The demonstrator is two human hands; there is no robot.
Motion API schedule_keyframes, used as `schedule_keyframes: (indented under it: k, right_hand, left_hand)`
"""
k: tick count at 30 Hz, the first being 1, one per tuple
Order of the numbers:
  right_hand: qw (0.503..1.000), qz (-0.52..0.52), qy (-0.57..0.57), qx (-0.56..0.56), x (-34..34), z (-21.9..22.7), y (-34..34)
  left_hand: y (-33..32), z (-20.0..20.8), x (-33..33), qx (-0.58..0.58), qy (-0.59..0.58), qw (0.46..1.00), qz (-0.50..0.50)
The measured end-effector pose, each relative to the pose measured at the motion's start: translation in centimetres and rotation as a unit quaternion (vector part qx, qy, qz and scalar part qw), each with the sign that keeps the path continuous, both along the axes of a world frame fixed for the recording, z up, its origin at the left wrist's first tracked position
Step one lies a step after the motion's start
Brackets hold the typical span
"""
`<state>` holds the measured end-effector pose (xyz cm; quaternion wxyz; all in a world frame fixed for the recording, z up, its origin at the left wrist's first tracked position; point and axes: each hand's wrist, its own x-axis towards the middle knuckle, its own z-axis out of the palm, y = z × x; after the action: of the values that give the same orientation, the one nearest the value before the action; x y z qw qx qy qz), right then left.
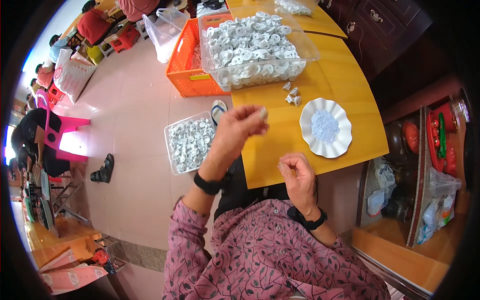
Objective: Assembling small white plastic components by pressing two parts together and inserting a small pill-shaped piece.
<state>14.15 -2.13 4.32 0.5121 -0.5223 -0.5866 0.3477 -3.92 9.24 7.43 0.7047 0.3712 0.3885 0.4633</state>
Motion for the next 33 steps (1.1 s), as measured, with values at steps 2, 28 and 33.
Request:
schedule_keyframes:
  k: [2,28,33]
  right_hand:
    - [1.000,-0.002,-0.001,0.010,0.1,-0.2,-0.2]
    - [0.999,-0.028,-0.030,0.024,2.4,-1.9,-0.1]
    - [0.999,-0.025,-0.036,0.022,2.6,-2.1,-0.1]
  left_hand:
    - [3.9,1.2,-0.1,0.070,-0.004,0.997,0.024]
    - [10.4,-7.9,10.0,0.405,0.514,0.756,-0.014]
    - [9.2,-7.0,8.4,0.396,0.510,0.762,-0.044]
